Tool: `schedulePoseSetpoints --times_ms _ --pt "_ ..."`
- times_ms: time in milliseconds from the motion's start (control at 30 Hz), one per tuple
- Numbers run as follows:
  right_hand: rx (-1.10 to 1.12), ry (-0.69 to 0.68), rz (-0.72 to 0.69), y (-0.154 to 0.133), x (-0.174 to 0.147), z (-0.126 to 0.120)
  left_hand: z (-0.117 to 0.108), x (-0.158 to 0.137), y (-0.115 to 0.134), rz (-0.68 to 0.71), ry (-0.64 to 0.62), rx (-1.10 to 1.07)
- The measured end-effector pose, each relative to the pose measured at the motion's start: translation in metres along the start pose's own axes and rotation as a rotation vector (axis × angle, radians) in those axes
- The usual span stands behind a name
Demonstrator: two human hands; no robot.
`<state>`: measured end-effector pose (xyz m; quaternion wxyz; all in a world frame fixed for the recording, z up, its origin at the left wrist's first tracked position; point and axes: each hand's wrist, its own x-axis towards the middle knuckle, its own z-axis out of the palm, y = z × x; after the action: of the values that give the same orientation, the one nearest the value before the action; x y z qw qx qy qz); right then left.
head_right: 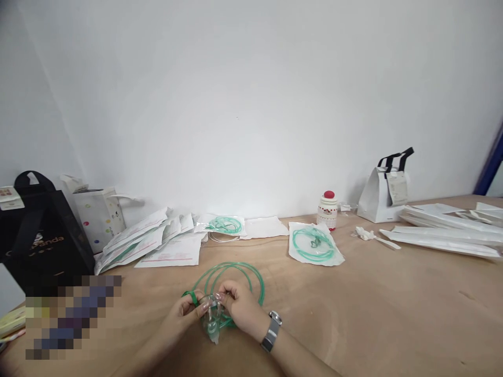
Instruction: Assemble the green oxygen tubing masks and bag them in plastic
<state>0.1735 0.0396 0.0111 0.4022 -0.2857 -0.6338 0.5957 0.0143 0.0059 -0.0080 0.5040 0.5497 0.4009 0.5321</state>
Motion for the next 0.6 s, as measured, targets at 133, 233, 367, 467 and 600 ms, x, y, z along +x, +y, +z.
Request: schedulePoseSetpoints --times_ms 133,233,367,467,600 --pt "0.140 -0.004 0.024 0.0028 -0.0019 0.0049 0.0026 -0.0016 -0.0005 -0.047 -0.023 -0.061" --pt "0.228 -0.023 0.047 0.0029 -0.0036 0.0083 0.0046 -0.0023 -0.0019 -0.085 -0.039 -0.112" --pt "0.299 -0.051 0.074 0.0002 -0.0040 0.0083 0.0056 -0.0016 0.0004 -0.087 -0.049 -0.139" --pt "0.261 -0.036 0.086 0.0008 -0.0027 0.0060 0.0048 -0.0021 0.0033 -0.080 -0.019 -0.130" --pt "0.157 -0.003 0.070 0.0035 -0.0017 0.0047 0.0041 -0.0040 0.0034 -0.088 0.002 -0.135"
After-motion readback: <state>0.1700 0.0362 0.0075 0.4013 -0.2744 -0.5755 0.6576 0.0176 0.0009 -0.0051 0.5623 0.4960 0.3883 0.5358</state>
